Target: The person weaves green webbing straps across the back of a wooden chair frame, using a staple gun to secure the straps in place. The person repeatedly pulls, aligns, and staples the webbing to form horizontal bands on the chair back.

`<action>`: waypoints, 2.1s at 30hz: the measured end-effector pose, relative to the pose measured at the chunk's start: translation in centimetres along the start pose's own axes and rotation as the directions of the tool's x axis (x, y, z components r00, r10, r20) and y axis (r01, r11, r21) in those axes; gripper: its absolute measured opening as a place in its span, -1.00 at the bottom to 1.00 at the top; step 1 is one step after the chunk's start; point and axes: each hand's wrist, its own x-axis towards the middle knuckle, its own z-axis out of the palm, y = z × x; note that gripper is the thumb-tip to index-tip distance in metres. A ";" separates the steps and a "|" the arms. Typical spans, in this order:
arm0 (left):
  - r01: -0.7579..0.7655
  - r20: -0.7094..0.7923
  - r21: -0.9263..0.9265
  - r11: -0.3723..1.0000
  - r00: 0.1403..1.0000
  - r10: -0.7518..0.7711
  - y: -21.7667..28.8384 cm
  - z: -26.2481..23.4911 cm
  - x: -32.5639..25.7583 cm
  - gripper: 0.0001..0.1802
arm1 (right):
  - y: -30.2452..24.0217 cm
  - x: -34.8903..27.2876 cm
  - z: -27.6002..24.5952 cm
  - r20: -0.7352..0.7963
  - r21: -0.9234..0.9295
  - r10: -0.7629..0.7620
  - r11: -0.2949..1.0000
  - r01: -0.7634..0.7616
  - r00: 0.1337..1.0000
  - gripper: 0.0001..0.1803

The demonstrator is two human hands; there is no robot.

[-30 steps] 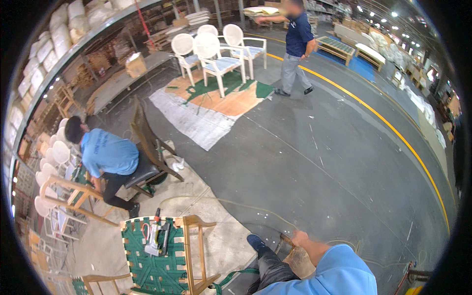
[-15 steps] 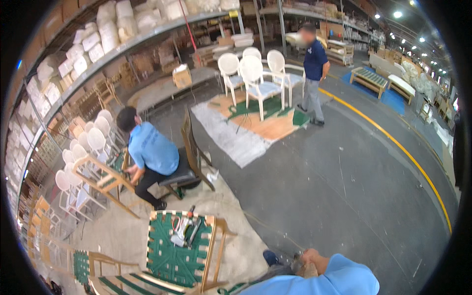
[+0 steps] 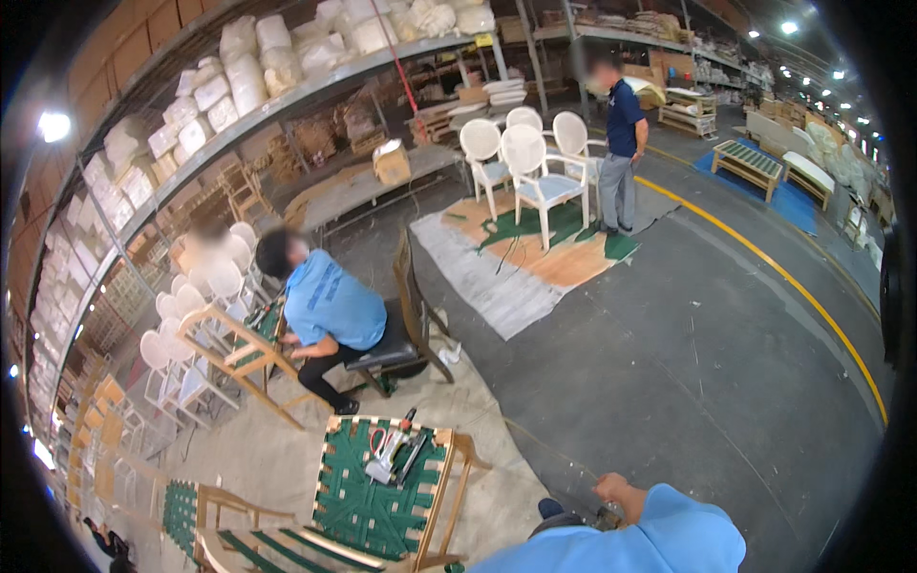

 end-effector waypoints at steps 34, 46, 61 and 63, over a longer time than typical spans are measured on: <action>-0.112 -0.097 0.088 0.990 0.988 0.120 -8.6 0.7 3.2 -0.83 | -34.5 8.0 9.9 0.263 0.863 -0.472 0.504 0.013 0.841 -0.08; -0.380 -0.040 -0.108 0.919 0.925 0.378 -15.5 -1.1 5.4 -0.81 | -34.1 10.5 15.1 0.047 0.998 -0.756 0.009 -0.060 0.653 -0.26; -0.547 -0.179 -0.148 0.824 0.834 0.522 -15.7 0.2 4.6 -0.79 | -35.4 5.0 15.9 0.065 0.978 -0.627 0.193 0.074 0.777 -0.12; -0.561 -0.195 -0.161 0.812 0.824 0.531 -15.6 0.4 4.3 -0.77 | -35.2 4.1 16.4 0.052 0.970 -0.647 0.213 0.115 0.761 -0.04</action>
